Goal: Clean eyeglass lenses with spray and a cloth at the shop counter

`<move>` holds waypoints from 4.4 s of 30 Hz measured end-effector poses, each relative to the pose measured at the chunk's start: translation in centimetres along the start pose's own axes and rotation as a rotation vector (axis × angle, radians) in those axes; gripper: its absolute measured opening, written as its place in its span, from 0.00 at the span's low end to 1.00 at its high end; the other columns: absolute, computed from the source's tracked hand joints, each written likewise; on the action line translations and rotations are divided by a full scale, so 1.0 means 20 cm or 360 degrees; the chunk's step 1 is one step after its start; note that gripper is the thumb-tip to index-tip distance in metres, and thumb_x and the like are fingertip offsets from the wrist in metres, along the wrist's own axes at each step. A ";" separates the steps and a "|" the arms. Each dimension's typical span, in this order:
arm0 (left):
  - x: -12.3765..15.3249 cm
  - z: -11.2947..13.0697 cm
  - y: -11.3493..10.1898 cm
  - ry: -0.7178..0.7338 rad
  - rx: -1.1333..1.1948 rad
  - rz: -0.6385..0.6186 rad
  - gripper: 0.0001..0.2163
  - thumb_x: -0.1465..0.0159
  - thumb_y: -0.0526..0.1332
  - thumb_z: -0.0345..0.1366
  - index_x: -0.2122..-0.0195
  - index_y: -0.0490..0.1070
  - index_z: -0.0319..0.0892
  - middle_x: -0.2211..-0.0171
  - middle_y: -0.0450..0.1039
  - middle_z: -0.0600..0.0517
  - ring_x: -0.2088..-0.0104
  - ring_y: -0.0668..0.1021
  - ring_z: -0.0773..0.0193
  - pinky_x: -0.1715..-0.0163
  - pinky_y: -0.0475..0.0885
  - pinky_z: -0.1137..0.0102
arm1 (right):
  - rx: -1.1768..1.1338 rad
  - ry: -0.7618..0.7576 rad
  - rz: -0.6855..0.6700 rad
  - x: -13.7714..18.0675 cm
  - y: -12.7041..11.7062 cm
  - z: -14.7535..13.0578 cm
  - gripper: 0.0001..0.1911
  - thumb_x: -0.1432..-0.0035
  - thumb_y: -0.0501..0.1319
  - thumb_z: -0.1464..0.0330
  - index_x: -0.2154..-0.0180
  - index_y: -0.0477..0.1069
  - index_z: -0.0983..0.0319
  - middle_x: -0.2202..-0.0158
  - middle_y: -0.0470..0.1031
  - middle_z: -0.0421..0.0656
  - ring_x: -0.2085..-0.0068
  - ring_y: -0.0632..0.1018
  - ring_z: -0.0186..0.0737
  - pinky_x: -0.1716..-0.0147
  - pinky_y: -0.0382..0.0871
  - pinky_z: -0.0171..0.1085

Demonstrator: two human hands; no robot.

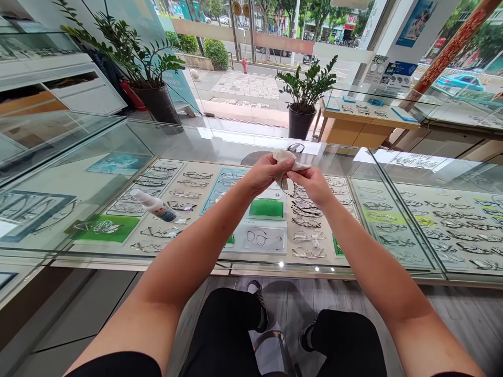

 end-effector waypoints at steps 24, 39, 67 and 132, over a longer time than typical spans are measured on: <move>0.00 -0.03 0.00 -0.0050 0.0128 0.0002 0.14 0.42 0.83 0.38 0.63 0.82 0.38 0.69 0.80 0.51 0.70 0.80 0.67 0.66 0.75 0.72 | 0.0083 0.0013 0.0083 -0.02 -0.05 0.02 0.24 0.51 0.80 0.46 0.67 0.84 0.59 0.68 0.82 0.43 0.65 0.75 0.39 0.60 0.72 0.43; -0.01 -0.06 -0.02 -0.0114 0.0149 0.0036 0.13 0.40 0.82 0.38 0.64 0.82 0.37 0.68 0.82 0.49 0.68 0.82 0.66 0.62 0.78 0.71 | 0.0111 0.0022 0.0171 -0.03 -0.09 0.04 0.21 0.50 0.79 0.48 0.70 0.84 0.59 0.73 0.76 0.40 0.71 0.65 0.34 0.69 0.63 0.40; -0.01 -0.07 -0.18 -0.0119 0.0192 0.0654 0.13 0.32 0.74 0.43 0.64 0.79 0.38 0.69 0.81 0.50 0.69 0.80 0.64 0.64 0.76 0.69 | 0.0208 -0.0017 0.0092 0.00 -0.06 -0.01 0.17 0.43 0.74 0.50 0.68 0.82 0.57 0.68 0.77 0.41 0.68 0.66 0.37 0.64 0.63 0.42; 0.05 0.05 -0.27 0.0071 -0.0312 0.0987 0.08 0.41 0.68 0.35 0.62 0.83 0.39 0.74 0.66 0.56 0.75 0.65 0.69 0.76 0.65 0.72 | 0.0375 -0.0065 -0.0008 0.01 -0.02 0.02 0.16 0.41 0.73 0.51 0.66 0.83 0.56 0.69 0.77 0.41 0.67 0.68 0.39 0.67 0.62 0.41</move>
Point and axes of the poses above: each hand's wrist, its own x-axis away from the middle knuckle, its own y-axis out of the palm, z = x × y, the point moved 9 cm from there along -x, towards the middle knuckle
